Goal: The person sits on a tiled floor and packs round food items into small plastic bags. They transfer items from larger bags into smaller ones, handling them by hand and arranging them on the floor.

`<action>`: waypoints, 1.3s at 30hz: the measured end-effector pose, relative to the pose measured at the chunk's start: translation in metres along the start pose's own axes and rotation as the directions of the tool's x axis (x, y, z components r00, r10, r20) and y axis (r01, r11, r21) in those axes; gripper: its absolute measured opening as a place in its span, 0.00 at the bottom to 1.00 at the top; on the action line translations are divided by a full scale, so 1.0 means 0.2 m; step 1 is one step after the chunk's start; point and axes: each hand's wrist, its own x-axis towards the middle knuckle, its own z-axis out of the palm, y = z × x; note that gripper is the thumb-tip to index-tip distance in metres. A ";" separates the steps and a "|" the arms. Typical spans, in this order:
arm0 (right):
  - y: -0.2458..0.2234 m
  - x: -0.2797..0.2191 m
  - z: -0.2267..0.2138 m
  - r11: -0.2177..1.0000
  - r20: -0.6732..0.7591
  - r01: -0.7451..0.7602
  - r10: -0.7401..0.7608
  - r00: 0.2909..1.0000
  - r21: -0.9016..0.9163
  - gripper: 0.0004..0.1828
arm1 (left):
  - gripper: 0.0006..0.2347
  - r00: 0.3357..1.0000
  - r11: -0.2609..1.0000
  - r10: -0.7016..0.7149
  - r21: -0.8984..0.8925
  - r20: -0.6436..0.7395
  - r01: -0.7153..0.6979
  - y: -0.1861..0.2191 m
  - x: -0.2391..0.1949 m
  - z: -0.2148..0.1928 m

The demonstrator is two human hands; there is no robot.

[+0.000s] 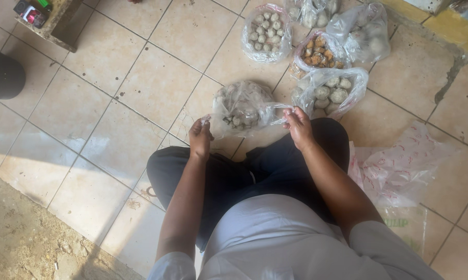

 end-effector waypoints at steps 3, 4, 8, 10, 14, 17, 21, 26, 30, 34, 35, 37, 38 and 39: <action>0.04 0.03 0.01 0.991 -0.003 -0.018 0.018 1.000 -0.131 0.13 | 0.11 1.000 1.000 0.004 0.009 -0.005 -0.004 -0.08 0.03 0.02; 0.04 0.05 0.02 0.982 -0.004 -0.025 0.024 1.000 -0.187 0.15 | 0.11 1.000 1.000 0.016 0.009 0.003 -0.016 -0.08 0.04 0.04; 0.03 0.07 0.05 0.938 0.003 -0.083 0.089 0.996 -0.337 0.19 | 0.23 0.952 0.849 0.291 0.484 -0.094 -0.212 -0.04 0.03 0.10; 0.02 0.07 0.06 0.937 0.015 -0.084 0.095 0.995 -0.338 0.20 | 0.32 0.877 0.646 0.479 0.693 -0.041 -0.320 0.01 0.02 0.13; 0.02 0.08 0.08 0.916 0.013 -0.092 0.106 0.994 -0.389 0.20 | 0.35 0.999 0.541 -0.012 0.841 0.030 -0.018 0.09 0.05 0.17; 0.03 0.07 0.07 0.902 -0.014 -0.118 0.124 0.992 -0.416 0.20 | 0.21 0.984 0.483 -0.120 0.873 0.132 -0.058 0.05 0.07 0.21; 0.02 0.08 0.09 0.887 -0.048 -0.125 0.115 0.992 -0.446 0.19 | 0.17 0.983 0.504 -0.092 0.859 0.156 -0.090 -0.02 0.10 0.27; -0.01 0.07 0.12 0.874 -0.071 -0.093 0.068 0.995 -0.477 0.20 | 0.18 0.994 0.597 -0.011 0.798 0.106 -0.078 -0.03 0.13 0.32; -0.01 0.03 0.12 0.841 -0.098 -0.062 0.011 0.995 -0.537 0.22 | 0.19 1.000 0.675 0.008 0.738 0.012 -0.014 -0.01 0.13 0.33; 0.00 0.07 0.13 0.858 -0.159 -0.178 0.114 0.981 -0.482 0.33 | 0.18 0.992 0.729 0.029 0.682 -0.121 0.062 0.08 0.16 0.33; 0.01 0.07 0.13 0.812 -0.100 0.006 -0.079 0.992 -0.584 0.34 | 0.17 0.987 0.746 0.056 0.663 -0.153 0.060 0.10 0.16 0.33; 0.02 0.06 0.12 0.595 0.087 0.345 -0.418 0.904 -0.726 0.35 | 0.20 0.970 0.778 0.102 0.626 -0.219 0.059 0.13 0.14 0.33; 0.03 0.03 0.11 0.601 0.070 0.316 -0.395 0.916 -0.734 0.37 | 0.22 0.970 0.773 0.101 0.632 -0.219 0.062 0.14 0.12 0.33; 0.03 0.02 0.12 0.606 0.055 0.291 -0.377 0.925 -0.740 0.39 | 0.26 0.970 0.768 0.104 0.637 -0.219 0.062 0.16 0.10 0.34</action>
